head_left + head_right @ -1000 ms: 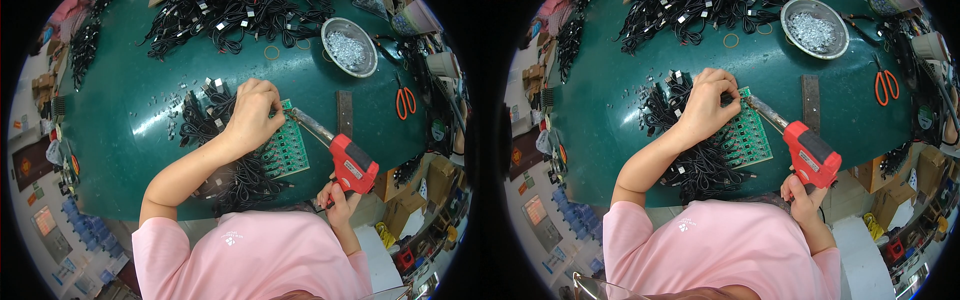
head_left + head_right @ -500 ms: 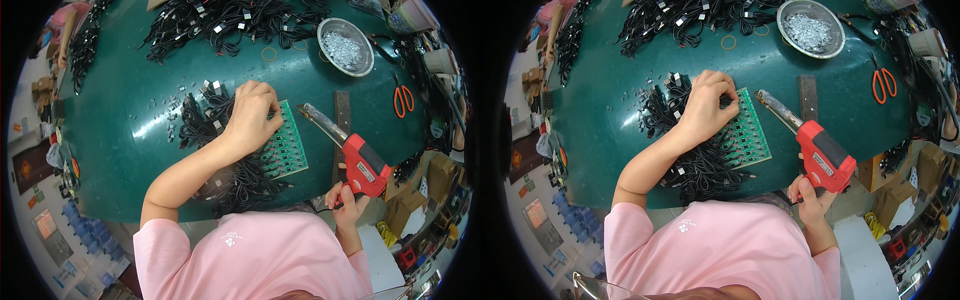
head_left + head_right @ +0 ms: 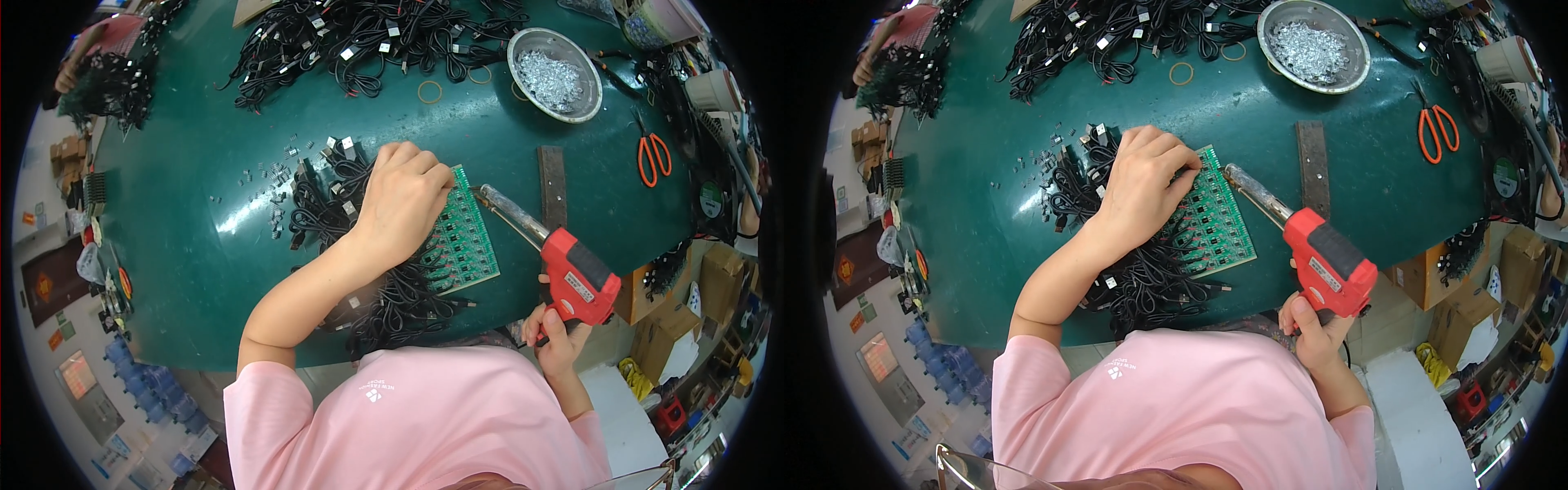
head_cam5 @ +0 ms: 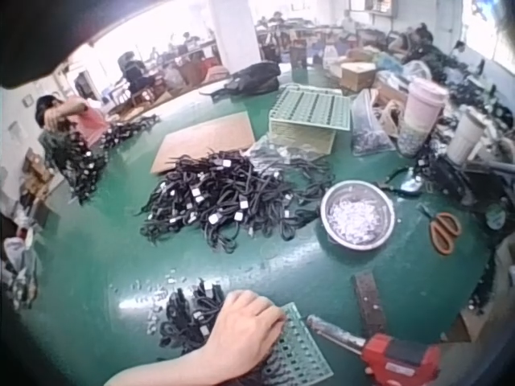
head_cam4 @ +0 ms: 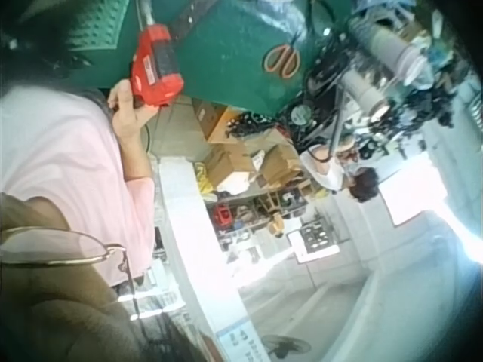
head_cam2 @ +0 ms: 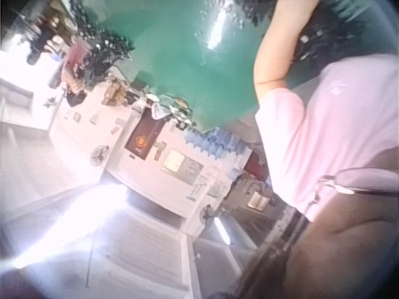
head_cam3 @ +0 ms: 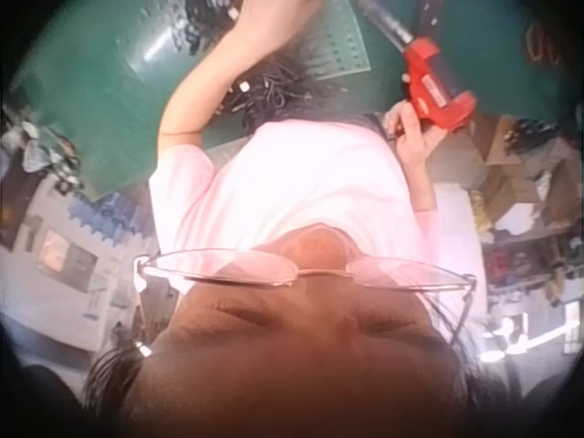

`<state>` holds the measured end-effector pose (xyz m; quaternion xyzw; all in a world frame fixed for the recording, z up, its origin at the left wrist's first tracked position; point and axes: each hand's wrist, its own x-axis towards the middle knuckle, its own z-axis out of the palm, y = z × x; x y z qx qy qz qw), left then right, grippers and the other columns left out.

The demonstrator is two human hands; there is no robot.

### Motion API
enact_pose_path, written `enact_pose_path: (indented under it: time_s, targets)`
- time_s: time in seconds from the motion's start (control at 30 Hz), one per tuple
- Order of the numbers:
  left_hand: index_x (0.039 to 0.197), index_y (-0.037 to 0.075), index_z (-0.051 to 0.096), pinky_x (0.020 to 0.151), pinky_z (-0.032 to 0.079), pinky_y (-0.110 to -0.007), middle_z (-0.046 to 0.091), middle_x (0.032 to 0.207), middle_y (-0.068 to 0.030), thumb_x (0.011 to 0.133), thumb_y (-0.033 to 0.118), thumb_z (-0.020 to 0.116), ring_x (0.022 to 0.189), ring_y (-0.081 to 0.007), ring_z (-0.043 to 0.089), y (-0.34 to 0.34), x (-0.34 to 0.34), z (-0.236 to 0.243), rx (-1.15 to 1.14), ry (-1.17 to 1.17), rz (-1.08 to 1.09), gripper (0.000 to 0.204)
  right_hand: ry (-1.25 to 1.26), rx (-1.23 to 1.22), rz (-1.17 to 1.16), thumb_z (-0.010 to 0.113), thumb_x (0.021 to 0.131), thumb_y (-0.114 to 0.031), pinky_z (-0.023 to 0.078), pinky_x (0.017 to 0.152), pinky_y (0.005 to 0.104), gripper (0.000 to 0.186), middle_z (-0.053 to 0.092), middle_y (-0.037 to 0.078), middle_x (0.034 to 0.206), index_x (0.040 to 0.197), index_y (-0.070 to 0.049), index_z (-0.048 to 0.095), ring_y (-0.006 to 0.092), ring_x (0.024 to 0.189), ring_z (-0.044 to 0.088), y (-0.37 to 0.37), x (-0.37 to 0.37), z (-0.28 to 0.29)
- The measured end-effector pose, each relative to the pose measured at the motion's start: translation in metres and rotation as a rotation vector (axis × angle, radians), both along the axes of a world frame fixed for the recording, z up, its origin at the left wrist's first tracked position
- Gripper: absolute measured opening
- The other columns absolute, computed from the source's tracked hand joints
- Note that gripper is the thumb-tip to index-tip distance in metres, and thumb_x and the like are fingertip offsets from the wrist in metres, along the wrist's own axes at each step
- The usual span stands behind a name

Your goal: Soldering components and wire leads onto a green circuit board using a soldering iron.

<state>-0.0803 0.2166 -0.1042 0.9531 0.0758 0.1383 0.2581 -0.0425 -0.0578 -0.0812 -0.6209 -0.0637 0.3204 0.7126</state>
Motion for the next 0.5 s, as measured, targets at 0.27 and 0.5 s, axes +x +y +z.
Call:
enact_pose_path:
  time_s: [0.27, 0.5]
  targets:
    - [0.082, 0.004, 0.064, 0.087, 0.038, -0.038, 0.058, 0.083, -0.0062, 0.077, 0.003, 0.066, 0.087, -0.0253, 0.051, 0.005, 0.003, -0.002, -0.027, 0.006, -0.029, 0.006, -0.027, -0.04, 0.092, 0.053, 0.095, -0.018, 0.042, 0.043, 0.0278, 0.044, 0.051, 0.009, 0.057, 0.126, 0.01, 0.038, 0.013, 0.042, 0.045, 0.002, 0.003, -0.004]
    - [0.083, 0.003, 0.062, 0.087, 0.037, -0.039, 0.055, 0.084, -0.0088, 0.079, 0.004, 0.064, 0.088, -0.0277, 0.049, 0.008, 0.011, 0.0, -0.097, 0.006, -0.071, 0.005, -0.047, -0.048, 0.071, 0.053, 0.094, -0.019, 0.041, 0.044, 0.0272, 0.043, 0.05, 0.008, 0.055, 0.123, 0.009, 0.04, 0.0135, 0.043, 0.046, 0.001, 0.006, -0.002]
